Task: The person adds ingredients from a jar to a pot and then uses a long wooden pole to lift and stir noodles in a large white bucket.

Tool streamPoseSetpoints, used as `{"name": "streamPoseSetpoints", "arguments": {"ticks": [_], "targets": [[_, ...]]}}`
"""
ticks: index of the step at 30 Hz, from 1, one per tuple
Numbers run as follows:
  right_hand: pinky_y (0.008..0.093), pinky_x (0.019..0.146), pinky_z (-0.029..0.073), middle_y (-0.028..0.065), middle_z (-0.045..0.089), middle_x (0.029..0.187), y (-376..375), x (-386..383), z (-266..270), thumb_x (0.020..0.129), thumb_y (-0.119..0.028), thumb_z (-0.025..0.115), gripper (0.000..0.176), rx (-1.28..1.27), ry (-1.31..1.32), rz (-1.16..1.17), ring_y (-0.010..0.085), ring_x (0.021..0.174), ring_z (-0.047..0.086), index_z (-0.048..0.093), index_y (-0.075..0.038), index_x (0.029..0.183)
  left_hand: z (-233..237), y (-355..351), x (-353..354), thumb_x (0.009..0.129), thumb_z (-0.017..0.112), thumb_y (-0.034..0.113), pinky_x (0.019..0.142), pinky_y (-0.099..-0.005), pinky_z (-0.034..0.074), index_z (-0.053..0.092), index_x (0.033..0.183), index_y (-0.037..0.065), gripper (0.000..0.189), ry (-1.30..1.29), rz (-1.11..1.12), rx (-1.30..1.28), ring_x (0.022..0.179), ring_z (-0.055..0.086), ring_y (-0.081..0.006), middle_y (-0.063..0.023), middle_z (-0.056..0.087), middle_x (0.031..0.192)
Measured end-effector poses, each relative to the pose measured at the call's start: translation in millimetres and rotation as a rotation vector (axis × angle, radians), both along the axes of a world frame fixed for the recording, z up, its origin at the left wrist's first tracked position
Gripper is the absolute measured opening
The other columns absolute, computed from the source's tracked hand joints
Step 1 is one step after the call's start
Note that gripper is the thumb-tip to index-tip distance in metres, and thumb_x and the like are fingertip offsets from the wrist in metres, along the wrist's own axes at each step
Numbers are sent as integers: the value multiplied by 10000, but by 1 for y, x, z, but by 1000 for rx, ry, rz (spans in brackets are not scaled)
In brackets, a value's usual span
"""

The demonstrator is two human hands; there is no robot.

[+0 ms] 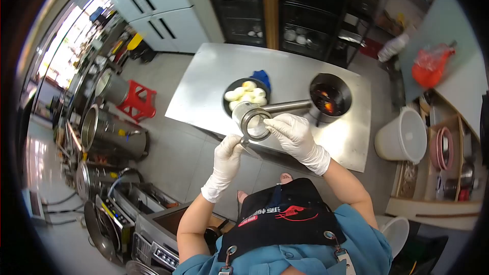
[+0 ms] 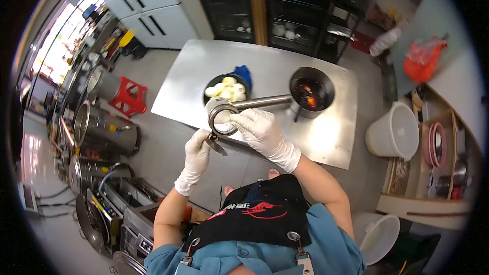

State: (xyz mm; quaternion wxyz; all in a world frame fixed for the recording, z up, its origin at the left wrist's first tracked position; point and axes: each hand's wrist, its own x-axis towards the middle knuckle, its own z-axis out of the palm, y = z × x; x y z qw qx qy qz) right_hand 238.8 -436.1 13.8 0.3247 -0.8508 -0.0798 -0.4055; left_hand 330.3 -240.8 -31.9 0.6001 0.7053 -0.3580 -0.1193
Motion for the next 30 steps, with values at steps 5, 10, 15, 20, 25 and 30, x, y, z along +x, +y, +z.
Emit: {"name": "streamPoseSetpoints", "arguments": {"ticks": [5, 10, 15, 20, 25, 30], "targets": [[317, 536, 463, 96, 586, 716, -49, -51, -12, 762, -72, 627, 116, 167, 75, -232, 241, 614, 590, 630, -16, 863, 16, -79, -45, 782, 591, -6, 619, -283, 439, 562, 850, 18, 78, -229, -49, 32, 650, 532, -222, -86, 555, 748], [298, 511, 454, 116, 604, 674, -69, -75, -28, 762, -72, 624, 105, 513, 61, -348, 222, 565, 589, 645, 5, 829, 15, -124, -65, 768, 568, -61, 616, -273, 428, 530, 836, 6, 102, -364, -120, 102, 646, 515, -196, -84, 532, 732], [251, 465, 420, 91, 611, 620, -77, -82, -48, 786, -76, 606, 104, 946, 94, -412, 107, 497, 552, 643, 20, 801, 7, -152, -73, 770, 574, -47, 595, -289, 419, 519, 810, 4, 84, -391, -164, 133, 633, 509, -207, -82, 529, 708], [182, 400, 346, 28, 600, 615, -92, -87, -41, 823, -106, 597, 135, 1409, 103, -381, 46, 428, 476, 643, 19, 803, 4, -168, -66, 738, 611, 5, 598, -347, 441, 552, 825, 20, 107, -402, -161, 178, 680, 563, -303, -132, 561, 743], [179, 390, 329, 25, 586, 616, -103, -83, -49, 828, -107, 590, 117, 1466, 66, -407, 49, 433, 468, 646, -4, 819, 3, -174, -51, 749, 610, 34, 609, -358, 450, 571, 839, 26, 98, -438, -110, 238, 693, 569, -318, -141, 575, 746], [178, 385, 331, 23, 586, 623, -114, -76, -56, 828, -118, 592, 121, 1462, 51, -458, 47, 437, 468, 645, -8, 832, -9, -185, -28, 764, 610, 81, 618, -359, 456, 582, 842, 19, 103, -473, -115, 267, 709, 578, -322, -148, 587, 759]]}}
